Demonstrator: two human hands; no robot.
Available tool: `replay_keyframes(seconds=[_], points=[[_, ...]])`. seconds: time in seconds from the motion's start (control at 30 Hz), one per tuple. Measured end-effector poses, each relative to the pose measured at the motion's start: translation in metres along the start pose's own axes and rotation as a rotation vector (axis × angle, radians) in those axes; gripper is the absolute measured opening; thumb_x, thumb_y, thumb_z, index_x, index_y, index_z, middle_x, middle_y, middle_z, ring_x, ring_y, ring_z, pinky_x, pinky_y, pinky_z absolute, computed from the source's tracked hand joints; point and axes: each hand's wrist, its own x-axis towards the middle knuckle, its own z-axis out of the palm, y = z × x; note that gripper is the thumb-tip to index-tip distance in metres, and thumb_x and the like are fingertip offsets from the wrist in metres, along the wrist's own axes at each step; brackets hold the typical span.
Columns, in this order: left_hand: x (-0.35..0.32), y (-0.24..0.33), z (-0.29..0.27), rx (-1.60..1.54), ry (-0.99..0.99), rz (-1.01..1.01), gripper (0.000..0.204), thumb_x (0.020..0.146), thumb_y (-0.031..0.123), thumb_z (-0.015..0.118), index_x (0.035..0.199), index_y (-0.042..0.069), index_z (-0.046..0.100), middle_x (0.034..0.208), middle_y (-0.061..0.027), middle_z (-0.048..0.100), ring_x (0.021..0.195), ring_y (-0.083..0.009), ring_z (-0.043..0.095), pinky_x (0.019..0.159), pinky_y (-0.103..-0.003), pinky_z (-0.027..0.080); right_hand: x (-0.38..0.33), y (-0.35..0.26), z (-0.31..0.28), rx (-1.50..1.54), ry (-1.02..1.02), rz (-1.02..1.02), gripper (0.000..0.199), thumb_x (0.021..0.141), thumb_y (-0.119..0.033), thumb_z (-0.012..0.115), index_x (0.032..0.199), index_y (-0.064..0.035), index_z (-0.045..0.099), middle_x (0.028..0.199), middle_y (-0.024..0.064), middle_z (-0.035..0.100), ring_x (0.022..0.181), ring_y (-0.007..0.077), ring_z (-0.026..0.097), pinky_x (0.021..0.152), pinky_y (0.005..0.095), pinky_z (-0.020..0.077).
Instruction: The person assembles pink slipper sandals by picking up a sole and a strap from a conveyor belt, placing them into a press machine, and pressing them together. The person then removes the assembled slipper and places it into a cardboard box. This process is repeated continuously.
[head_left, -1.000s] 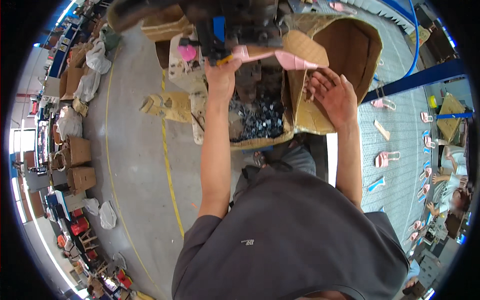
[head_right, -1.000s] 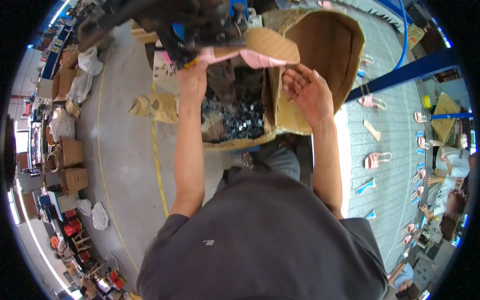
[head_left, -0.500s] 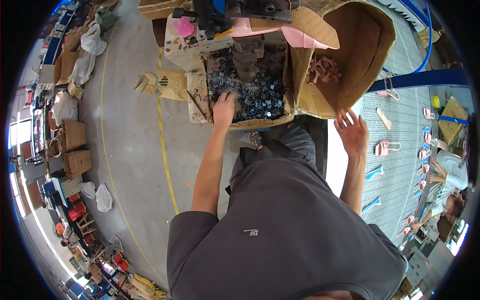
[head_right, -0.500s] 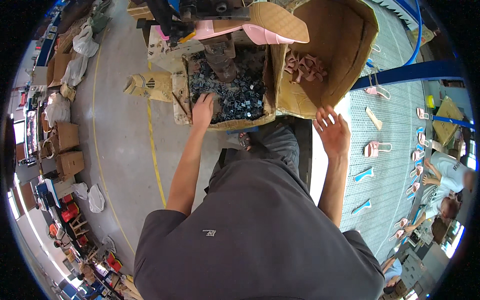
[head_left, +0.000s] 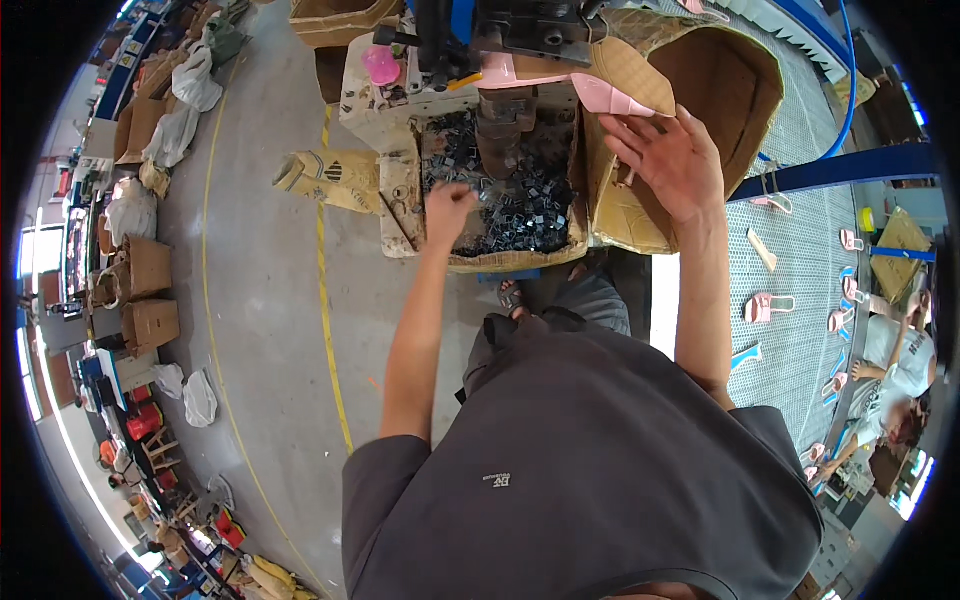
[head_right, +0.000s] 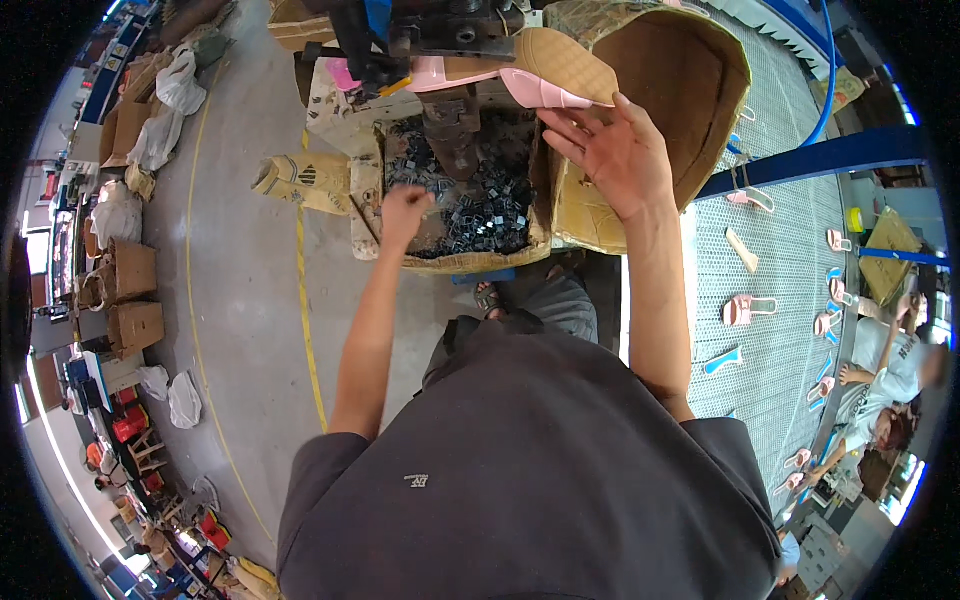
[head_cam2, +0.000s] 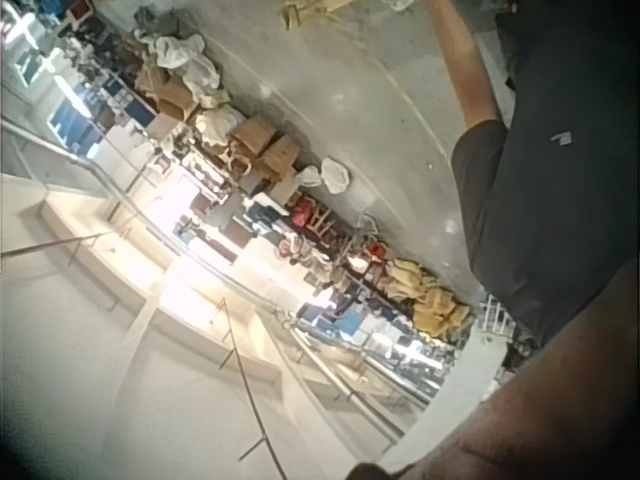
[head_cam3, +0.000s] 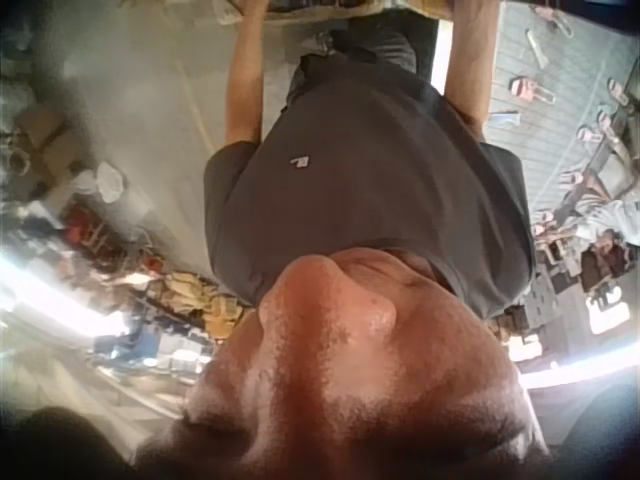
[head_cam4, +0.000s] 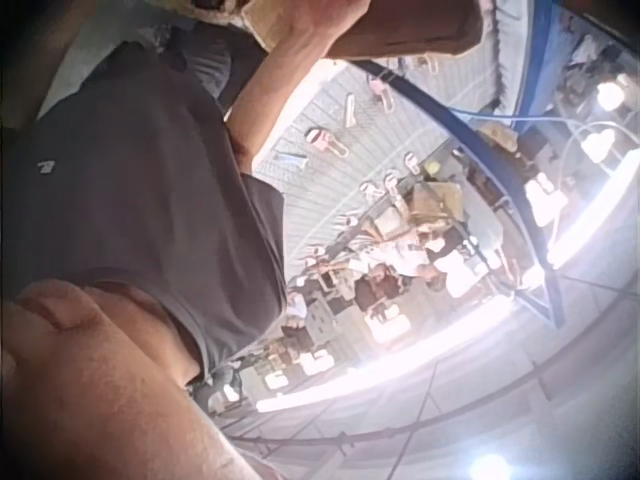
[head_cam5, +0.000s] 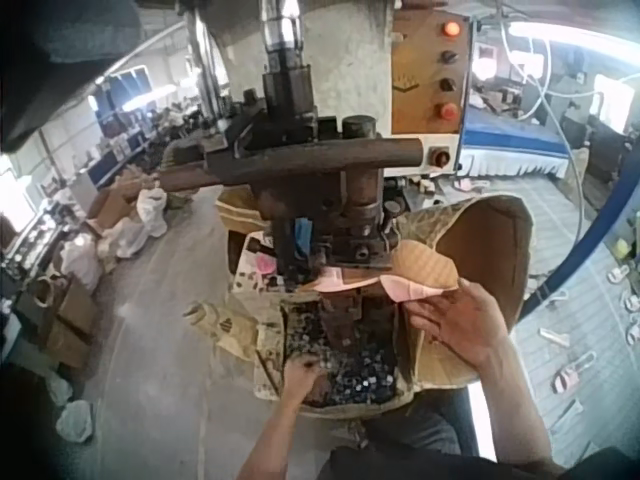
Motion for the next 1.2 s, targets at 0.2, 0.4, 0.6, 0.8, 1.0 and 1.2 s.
replay_keyframes(seconds=[0.2,0.4,0.6,0.8,1.0,1.2], points=[[-0.022,0.000,0.020,-1.302,0.114,-0.514,0.015,0.086,0.013,0.075,0.091,0.000,0.069,0.078,-0.0048,0.066,0.068,-0.0145,0.059,0.060,-0.029,0.046,0.020,0.011,0.018,0.000,0.141,-0.007,0.057,0.100,-0.038,0.049,0.138,0.0032,0.041,0.139,0.0252,0.045,0.128,0.0411,0.048,0.110,0.0531,0.0387],[0.030,0.113,-0.053,-1.374,0.258,0.016,0.018,0.088,0.006,0.071,0.103,-0.003,0.066,0.090,-0.0060,0.066,0.081,-0.0139,0.061,0.073,-0.027,0.048,0.034,0.009,-0.001,0.070,0.052,-0.011,0.054,0.101,-0.037,0.048,0.138,0.0018,0.044,0.129,0.0210,0.058,0.118,0.0364,0.057,0.106,0.0525,0.0442],[0.067,0.216,-0.093,-0.933,0.260,0.520,0.014,0.087,0.004,0.071,0.099,-0.002,0.069,0.103,-0.0089,0.070,0.100,-0.0156,0.062,0.089,-0.031,0.048,-0.020,-0.001,0.006,0.221,0.055,-0.103,0.056,0.100,-0.034,0.048,0.141,0.0032,0.039,0.140,0.0262,0.048,0.128,0.0426,0.050,0.107,0.0566,0.0428],[0.083,0.233,-0.093,-0.418,0.244,0.597,0.013,0.085,0.008,0.072,0.093,-0.002,0.072,0.109,-0.0103,0.071,0.106,-0.0187,0.063,0.098,-0.032,0.044,-0.081,-0.053,-0.038,0.327,0.009,-0.213,0.062,0.100,-0.036,0.044,0.147,0.0016,0.032,0.144,0.0290,0.043,0.129,0.0536,0.044,0.107,0.0575,0.0426],[0.098,0.245,-0.100,-0.261,0.138,0.653,0.015,0.085,0.004,0.069,0.099,-0.001,0.071,0.113,-0.0112,0.067,0.114,-0.0222,0.058,0.100,-0.037,0.043,-0.189,-0.092,-0.118,0.261,0.197,-0.435,0.062,0.096,-0.039,0.051,0.144,-0.0031,0.038,0.143,0.0204,0.049,0.126,0.0407,0.053,0.096,0.0555,0.0515],[0.050,0.352,-0.008,-0.173,0.399,0.749,0.026,0.085,-0.001,0.063,0.111,-0.001,0.064,0.115,-0.0120,0.064,0.109,-0.0213,0.058,0.093,-0.034,0.047,-0.376,-0.089,-0.176,0.102,0.632,-0.474,0.076,0.087,-0.044,0.060,0.147,-0.0045,0.036,0.142,0.0196,0.049,0.126,0.0376,0.054,0.096,0.0556,0.0512]])
